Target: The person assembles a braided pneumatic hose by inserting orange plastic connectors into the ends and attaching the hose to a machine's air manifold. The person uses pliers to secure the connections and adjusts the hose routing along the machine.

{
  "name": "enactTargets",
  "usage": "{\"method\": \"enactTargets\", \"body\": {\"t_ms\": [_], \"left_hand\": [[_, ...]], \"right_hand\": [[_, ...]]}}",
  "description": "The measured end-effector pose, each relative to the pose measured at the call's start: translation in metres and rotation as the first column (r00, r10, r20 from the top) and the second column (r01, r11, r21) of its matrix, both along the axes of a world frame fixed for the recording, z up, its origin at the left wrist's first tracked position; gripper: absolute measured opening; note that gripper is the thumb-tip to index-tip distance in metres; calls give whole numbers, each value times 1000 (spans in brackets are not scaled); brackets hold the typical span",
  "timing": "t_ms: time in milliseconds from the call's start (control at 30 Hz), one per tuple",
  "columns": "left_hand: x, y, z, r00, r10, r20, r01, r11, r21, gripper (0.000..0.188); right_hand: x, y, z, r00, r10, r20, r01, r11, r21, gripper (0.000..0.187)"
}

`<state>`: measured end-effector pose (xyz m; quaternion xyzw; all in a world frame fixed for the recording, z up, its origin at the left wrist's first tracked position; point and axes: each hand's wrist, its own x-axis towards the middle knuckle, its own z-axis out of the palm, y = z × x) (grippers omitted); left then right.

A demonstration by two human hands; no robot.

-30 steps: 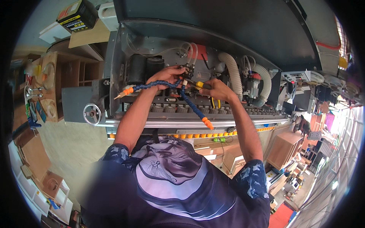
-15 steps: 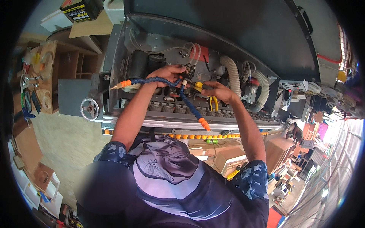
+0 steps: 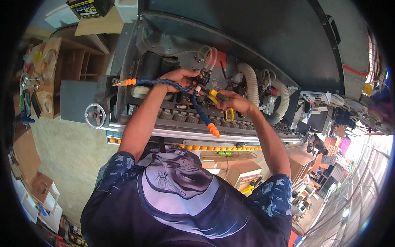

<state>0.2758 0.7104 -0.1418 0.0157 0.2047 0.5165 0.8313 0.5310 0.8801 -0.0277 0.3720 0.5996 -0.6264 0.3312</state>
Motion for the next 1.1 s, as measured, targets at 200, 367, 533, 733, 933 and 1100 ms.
{"method": "enactTargets", "body": {"t_ms": [200,367,533,733,933,1100], "left_hand": [[7,4,3,999,28,-17,-28,1000,-5,38],[5,7,-5,997,16,-79,-16,1000,4,35],[6,7,5,989,7,-146,-6,1000,8,31],[9,13,-17,998,-49,-50,49,999,3,29],[16,16,-16,990,-56,-127,57,998,11,43],[1,12,-27,982,-71,-175,76,997,21,44]], "right_hand": [[14,-10,31,996,12,93,-27,985,168,82],[98,-40,92,997,43,66,-66,913,402,66],[194,-138,88,986,-142,-93,124,976,-177,36],[209,-254,-36,961,266,-73,-140,698,702,47],[181,-261,-75,957,281,-66,-20,291,957,38],[149,-221,-4,926,126,-357,323,227,919,18]]}}
